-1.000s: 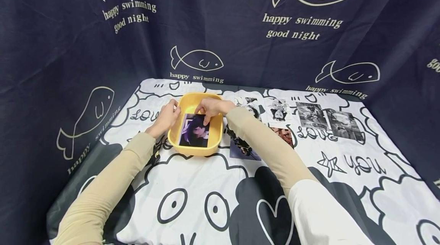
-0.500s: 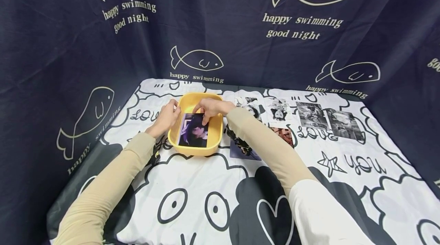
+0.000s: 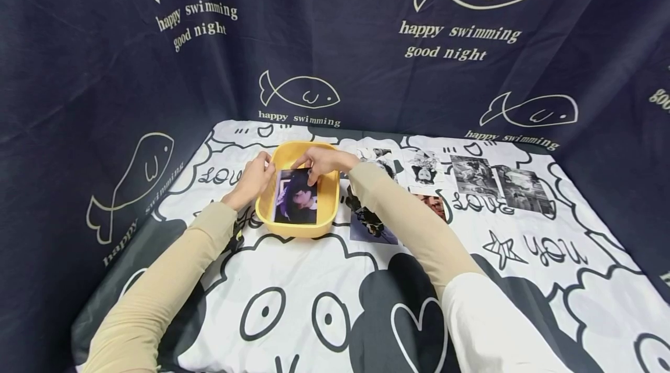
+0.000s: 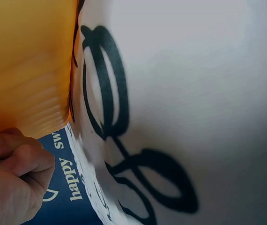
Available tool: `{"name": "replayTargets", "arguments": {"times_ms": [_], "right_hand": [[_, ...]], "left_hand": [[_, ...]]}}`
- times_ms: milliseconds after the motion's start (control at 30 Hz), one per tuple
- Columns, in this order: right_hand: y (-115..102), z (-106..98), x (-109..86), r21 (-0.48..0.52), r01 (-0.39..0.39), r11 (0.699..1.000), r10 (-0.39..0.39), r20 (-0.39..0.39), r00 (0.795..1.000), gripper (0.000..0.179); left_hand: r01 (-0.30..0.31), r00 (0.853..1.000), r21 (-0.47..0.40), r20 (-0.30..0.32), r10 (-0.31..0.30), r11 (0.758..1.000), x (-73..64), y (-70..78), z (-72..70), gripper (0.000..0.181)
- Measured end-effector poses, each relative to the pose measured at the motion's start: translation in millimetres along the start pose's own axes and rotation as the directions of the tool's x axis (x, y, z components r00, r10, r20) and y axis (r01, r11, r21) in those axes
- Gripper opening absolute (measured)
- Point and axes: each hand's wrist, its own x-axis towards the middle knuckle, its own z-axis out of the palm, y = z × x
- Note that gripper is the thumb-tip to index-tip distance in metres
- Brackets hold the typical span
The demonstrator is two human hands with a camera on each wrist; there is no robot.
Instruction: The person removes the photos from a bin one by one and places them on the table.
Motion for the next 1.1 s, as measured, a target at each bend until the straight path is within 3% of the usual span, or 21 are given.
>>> {"name": "replayTargets", "arguments": {"times_ms": [200, 467, 1100], "right_hand": [[2.5, -1.4, -2.8, 0.159, -0.025, 0.987, 0.025, 0.003, 1.0, 0.068], [6.7, -2.1, -6.9, 0.333, -0.068, 0.94, 0.063, 0.026, 0.998, 0.072], [12.6, -24.3, -30.5, 0.411, 0.045, 0.91, -0.005, -0.098, 0.995, 0.066]], "left_hand": [[-0.007, 1.0, -0.007, 0.008, 0.007, 1.0, -0.9, 1.4, 0.6, 0.019], [-0.003, 1.0, -0.006, 0.018, 0.003, 1.0, -3.0, 4.7, 0.5, 0.02], [0.021, 1.0, -0.005, 0.021, -0.021, 1.0, -2.8, 3.9, -0.4, 0.021]]}}
